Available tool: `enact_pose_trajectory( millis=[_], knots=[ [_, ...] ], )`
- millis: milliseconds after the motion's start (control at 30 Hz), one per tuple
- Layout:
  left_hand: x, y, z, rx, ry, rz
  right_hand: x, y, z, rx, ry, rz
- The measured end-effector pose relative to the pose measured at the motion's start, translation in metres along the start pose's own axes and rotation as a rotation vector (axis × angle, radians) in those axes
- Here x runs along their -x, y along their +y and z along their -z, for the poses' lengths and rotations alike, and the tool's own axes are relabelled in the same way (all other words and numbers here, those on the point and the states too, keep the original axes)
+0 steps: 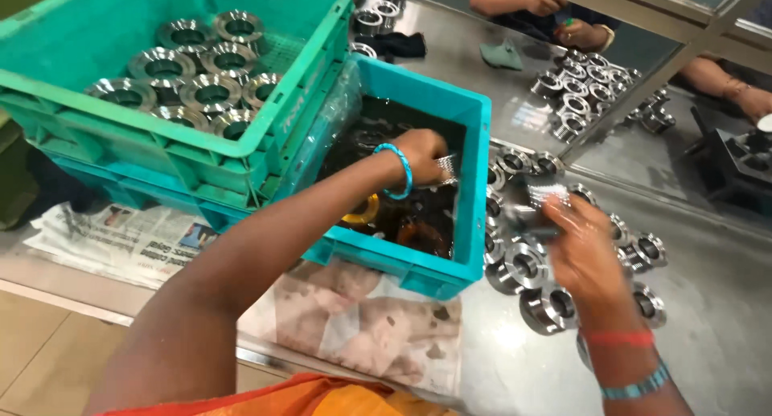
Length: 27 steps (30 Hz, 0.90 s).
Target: The person picks up metal rings from a green crate, dips them into a liquid-filled blue crate, and places them onto a metal table. They then transfer metal cylinders between green crates, wipe them with a cloth, and continue moving rings from the blue crate to the table.
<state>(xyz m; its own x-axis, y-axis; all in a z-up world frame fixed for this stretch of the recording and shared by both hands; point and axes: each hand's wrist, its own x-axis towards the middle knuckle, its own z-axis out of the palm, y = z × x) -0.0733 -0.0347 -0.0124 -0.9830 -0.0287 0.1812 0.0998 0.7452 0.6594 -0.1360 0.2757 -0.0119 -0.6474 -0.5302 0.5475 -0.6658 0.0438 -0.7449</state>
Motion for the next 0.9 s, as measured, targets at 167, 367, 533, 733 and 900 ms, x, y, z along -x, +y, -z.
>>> enact_pose_trajectory(
  millis=[167, 367, 533, 733, 900],
  knots=[
    [-0.021, -0.091, -0.008, -0.507, -0.095, 0.283, -0.070, 0.055, -0.103, -0.205, -0.250, -0.602],
    [-0.022, -0.123, -0.034, -0.741, -0.202, 0.280, -0.077, 0.062, -0.177, 1.022, -0.656, -0.068],
    [-0.036, -0.129, -0.036, -0.770, -0.255, 0.207, -0.074, 0.067, -0.176, 0.972, -0.681, -0.003],
    [-0.059, -0.008, -0.038, -0.781, -0.025, -0.072, -0.066, 0.054, -0.060, 0.718, -0.223, 0.204],
    [-0.088, 0.038, -0.151, -0.720, -0.094, -0.364, -0.014, 0.072, 0.006, 0.950, -0.272, -0.233]
  ],
)
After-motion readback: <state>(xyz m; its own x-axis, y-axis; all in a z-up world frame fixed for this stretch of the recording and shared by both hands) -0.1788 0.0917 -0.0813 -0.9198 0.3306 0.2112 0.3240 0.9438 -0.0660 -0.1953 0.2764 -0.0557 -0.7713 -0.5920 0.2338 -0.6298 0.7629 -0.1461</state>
